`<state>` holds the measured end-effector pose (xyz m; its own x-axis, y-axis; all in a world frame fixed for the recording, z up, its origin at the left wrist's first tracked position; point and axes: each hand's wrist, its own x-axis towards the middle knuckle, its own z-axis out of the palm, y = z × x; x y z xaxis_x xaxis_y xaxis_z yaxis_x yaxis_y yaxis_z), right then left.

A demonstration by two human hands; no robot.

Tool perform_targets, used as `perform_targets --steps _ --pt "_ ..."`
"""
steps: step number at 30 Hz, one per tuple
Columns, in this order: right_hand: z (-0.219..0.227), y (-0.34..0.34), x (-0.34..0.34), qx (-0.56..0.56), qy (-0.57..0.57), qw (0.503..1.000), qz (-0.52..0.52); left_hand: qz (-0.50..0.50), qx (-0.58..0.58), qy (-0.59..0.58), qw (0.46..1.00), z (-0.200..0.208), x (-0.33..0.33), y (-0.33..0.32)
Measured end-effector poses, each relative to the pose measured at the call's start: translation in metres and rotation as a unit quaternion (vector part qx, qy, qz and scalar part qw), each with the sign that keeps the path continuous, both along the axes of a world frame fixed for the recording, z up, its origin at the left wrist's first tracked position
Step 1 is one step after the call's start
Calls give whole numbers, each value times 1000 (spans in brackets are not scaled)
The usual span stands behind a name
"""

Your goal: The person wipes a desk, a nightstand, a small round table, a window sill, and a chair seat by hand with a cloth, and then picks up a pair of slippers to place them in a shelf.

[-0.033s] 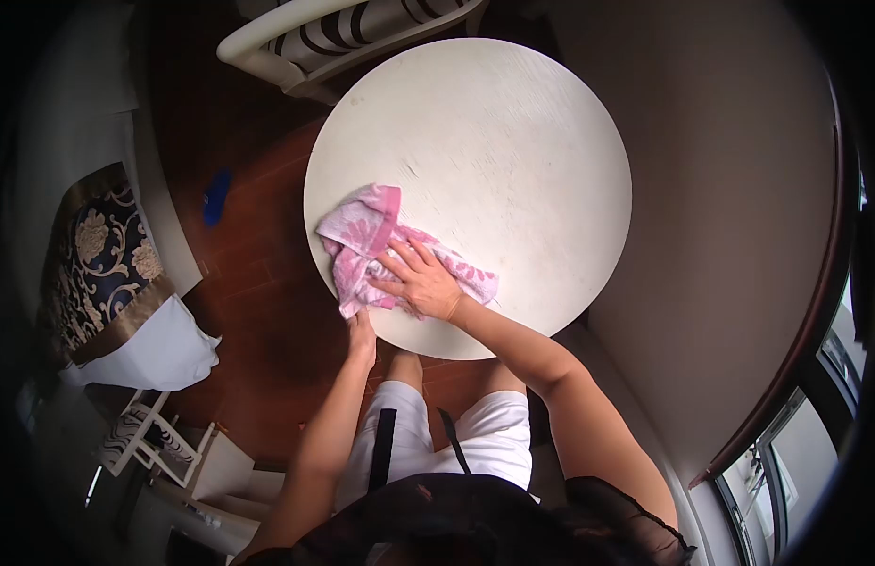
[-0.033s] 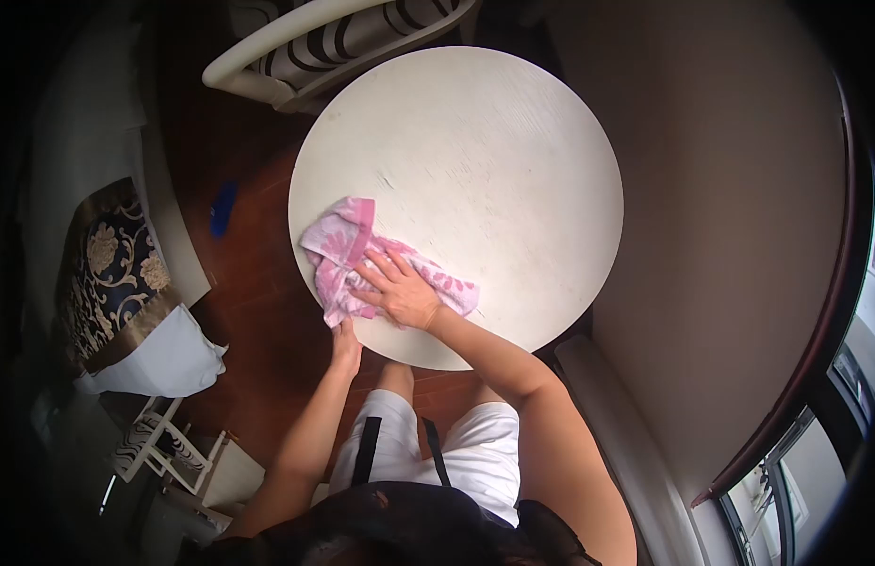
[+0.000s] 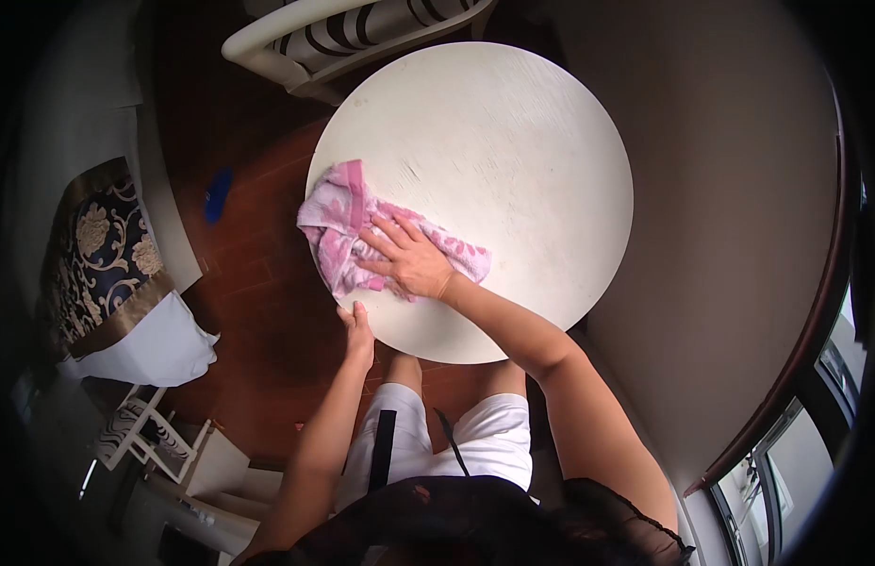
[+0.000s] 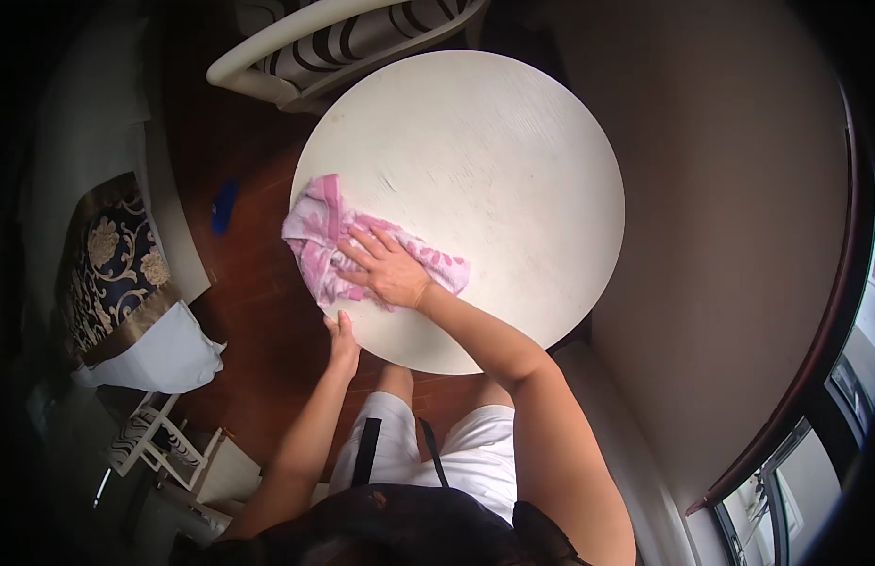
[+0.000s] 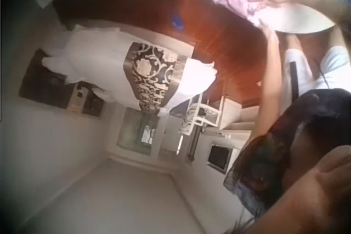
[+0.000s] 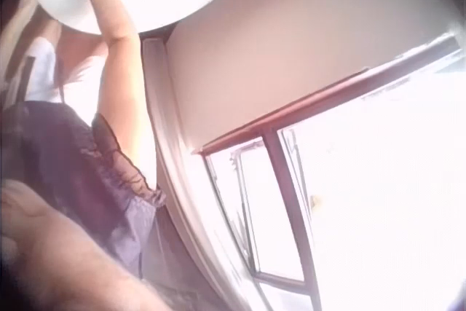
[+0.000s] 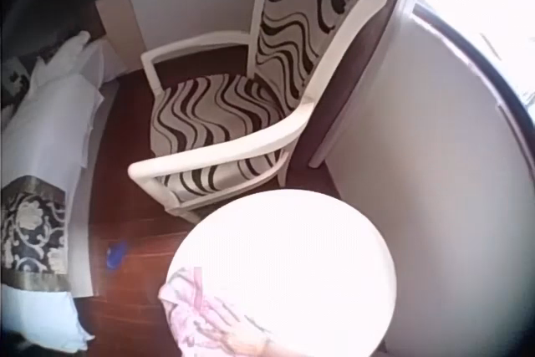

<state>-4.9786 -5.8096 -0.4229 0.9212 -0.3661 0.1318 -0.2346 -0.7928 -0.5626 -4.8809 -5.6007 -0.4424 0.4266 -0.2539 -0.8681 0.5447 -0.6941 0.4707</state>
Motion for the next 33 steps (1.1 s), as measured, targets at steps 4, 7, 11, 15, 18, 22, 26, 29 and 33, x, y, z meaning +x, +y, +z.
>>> perform_targets --steps 4,7,11,15,18,22,26,29,33 --pt "3 -187 17 -106 -45 983 -141 11 -31 -9 999 1 -1 -16" --pt "-13 -245 -77 -158 -22 965 -209 24 -24 8 999 3 0 -11" --pt "-11 -161 -187 -121 17 900 -418 45 -44 29 998 17 -1 -16" --pt "23 64 -220 67 125 868 -476 53 -55 63 995 21 -1 -12" --pt "59 114 -205 214 106 861 -449 50 -41 153 986 20 1 -13" --pt "146 14 -221 448 -113 685 -564 -184 113 98 971 19 16 -22" --pt "332 -160 -256 216 -308 777 -504 -232 143 -32 962 93 36 -29" --pt "453 -274 -304 -222 -103 789 -564 -301 121 -51 944 123 7 -50" --pt "367 -448 -369 -248 168 742 -599 -328 90 -39 939 146 -18 -78"
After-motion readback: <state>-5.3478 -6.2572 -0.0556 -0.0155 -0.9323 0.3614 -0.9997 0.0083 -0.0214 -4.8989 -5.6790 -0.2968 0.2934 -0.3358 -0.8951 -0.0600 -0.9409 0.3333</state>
